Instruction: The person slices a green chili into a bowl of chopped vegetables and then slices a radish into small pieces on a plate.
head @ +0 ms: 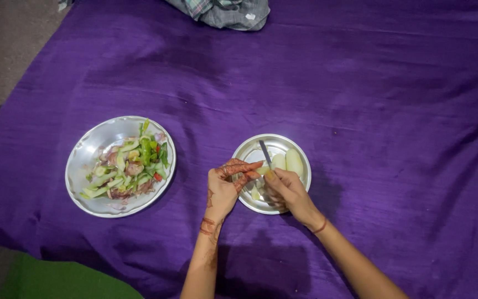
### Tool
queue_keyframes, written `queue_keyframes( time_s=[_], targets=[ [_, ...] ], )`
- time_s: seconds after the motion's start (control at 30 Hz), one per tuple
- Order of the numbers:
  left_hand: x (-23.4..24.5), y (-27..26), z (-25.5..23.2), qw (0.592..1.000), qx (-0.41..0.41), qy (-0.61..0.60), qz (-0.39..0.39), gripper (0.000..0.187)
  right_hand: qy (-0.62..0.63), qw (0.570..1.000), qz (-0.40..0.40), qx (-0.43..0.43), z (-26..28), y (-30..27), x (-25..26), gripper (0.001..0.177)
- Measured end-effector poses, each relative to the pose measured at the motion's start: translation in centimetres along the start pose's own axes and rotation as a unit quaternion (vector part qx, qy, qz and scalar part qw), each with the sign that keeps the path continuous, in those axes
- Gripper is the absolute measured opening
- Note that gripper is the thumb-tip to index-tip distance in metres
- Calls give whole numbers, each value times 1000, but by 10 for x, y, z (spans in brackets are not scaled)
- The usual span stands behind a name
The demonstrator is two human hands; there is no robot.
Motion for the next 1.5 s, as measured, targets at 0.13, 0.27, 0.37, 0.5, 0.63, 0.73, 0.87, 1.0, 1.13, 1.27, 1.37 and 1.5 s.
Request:
queue_keyframes(
  time_s=[0.13,0.27,0.37,0.5,0.63,0.73,0.87,1.0,1.13,1.27,1.37,1.5],
  targets=[
    [-2,-5,5,999,29,-23,9,27,-85,995,-55,16,9,-4,-2,35],
    [-3,-5,9,1000,13,-18,11,26,-74,996,-39,-11,3,-3,-3,38],
    [-1,-3,14,1000,-4,-7,6,22,-125,989,-71,-21,-5,0,2,49],
    [1,0,13,1000,-26,-3,-16,21,-21,999,11,-31,-9,1,-1,47],
    [0,2,8,999,-22,-20,-29,23,14,999,31,-32,5,-1,-10,41],
    [1,-1,10,999,1,-31,-30,22,-6,999,27,-27,20,-6,-18,36],
    [-2,-4,10,999,3,-35,-4,22,-17,999,28,-20,29,-9,-25,42],
    [-1,-4,11,999,-12,-39,-4,21,-40,999,5,-23,15,-6,-15,44],
    [2,-3,15,999,-17,-32,-19,17,-82,996,-27,-14,12,-4,-10,47],
    [3,-4,21,999,7,-29,-27,16,-108,992,-59,-31,19,-4,-14,42],
    [2,-3,20,998,13,-39,-44,17,-1,993,8,-120,11,-4,-18,51],
    [3,-2,19,998,26,-37,-50,16,97,982,87,-140,14,-9,-29,50]
  ],
)
Point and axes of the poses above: each hand's wrist, its own y-axis towards the middle knuckle, its own x-axis out of the back of the hand, z = x × y, the point moved 8 cm from there along y, towards the middle knuckle, and after that the axes turned 15 degrees about -x, right-handed, at the moved point
